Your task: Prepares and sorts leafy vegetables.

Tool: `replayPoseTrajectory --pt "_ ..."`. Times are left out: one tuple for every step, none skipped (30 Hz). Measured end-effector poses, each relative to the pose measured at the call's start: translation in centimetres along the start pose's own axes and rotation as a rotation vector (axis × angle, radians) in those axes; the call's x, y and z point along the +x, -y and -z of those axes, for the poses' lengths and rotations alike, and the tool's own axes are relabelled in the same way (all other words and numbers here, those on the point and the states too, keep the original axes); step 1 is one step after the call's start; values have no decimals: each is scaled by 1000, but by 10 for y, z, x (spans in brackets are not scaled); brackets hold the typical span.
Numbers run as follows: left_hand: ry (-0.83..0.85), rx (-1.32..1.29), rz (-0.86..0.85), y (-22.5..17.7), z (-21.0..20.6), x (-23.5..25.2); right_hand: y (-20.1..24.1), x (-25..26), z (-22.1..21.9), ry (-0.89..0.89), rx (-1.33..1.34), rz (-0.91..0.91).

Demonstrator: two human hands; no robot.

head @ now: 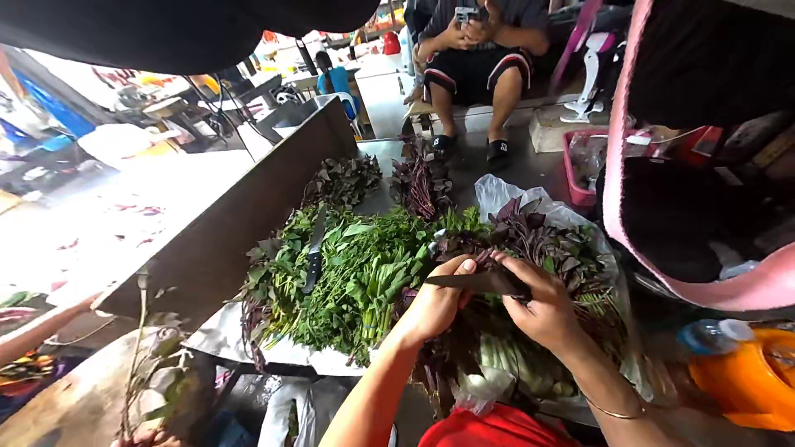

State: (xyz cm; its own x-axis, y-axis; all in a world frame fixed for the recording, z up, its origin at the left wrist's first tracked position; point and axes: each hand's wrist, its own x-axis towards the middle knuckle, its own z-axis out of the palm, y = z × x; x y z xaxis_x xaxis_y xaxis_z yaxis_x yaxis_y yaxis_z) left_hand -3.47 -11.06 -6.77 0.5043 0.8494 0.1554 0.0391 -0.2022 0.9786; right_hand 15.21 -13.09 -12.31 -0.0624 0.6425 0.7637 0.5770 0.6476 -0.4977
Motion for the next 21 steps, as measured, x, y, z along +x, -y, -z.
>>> replayPoseTrajectory --pt "14 -36 19 0 -1 0 0 0 -2 -15 3 -1" --pt "30 -72 43 0 -2 1 0 0 -3 -23 4 -1" --pt "42 -112 65 -1 -2 2 -1 0 -4 -21 0 -1" --pt "54 -159 81 -1 -1 2 -2 1 -4 -17 -1 3" --pt "62 -195 99 -1 0 3 -3 2 -4 -9 -6 6" --pt "71 -219 116 -1 1 4 -4 2 -3 -4 -15 10" --pt "83 -236 132 -2 1 6 -5 3 -3 -1 -25 11" --pt "95 -244 149 -3 1 7 -5 3 -4 6 -41 10" --pt "108 -250 162 -4 1 9 -6 3 -4 10 -59 9" --pt "121 -255 173 -5 2 11 -6 3 -4 4 -78 8" --pt "132 -262 185 -5 2 13 -6 4 -5 -7 -102 9" --pt "144 -271 196 -5 3 16 -7 6 -6 -22 -125 9" --pt "154 -285 208 -5 3 18 -7 7 -7 -42 -147 8" --pt "166 -303 222 -5 3 21 -8 8 -8 -62 -168 5" --pt "186 -321 234 -5 3 24 -11 9 -10 -81 -183 4" --pt "210 -344 246 -4 4 27 -15 10 -12 -95 -195 4" --pt "233 -364 258 -3 4 31 -19 12 -14 -111 -206 3" --pt "256 -388 267 -1 6 35 -23 13 -16 -131 -213 2" --pt "275 -412 277 0 7 39 -27 14 -19 -151 -217 -2" --pt "283 -434 290 1 8 44 -30 16 -22 -170 -217 -7" --pt "288 -447 308 2 9 48 -32 17 -24 -183 -220 -15"
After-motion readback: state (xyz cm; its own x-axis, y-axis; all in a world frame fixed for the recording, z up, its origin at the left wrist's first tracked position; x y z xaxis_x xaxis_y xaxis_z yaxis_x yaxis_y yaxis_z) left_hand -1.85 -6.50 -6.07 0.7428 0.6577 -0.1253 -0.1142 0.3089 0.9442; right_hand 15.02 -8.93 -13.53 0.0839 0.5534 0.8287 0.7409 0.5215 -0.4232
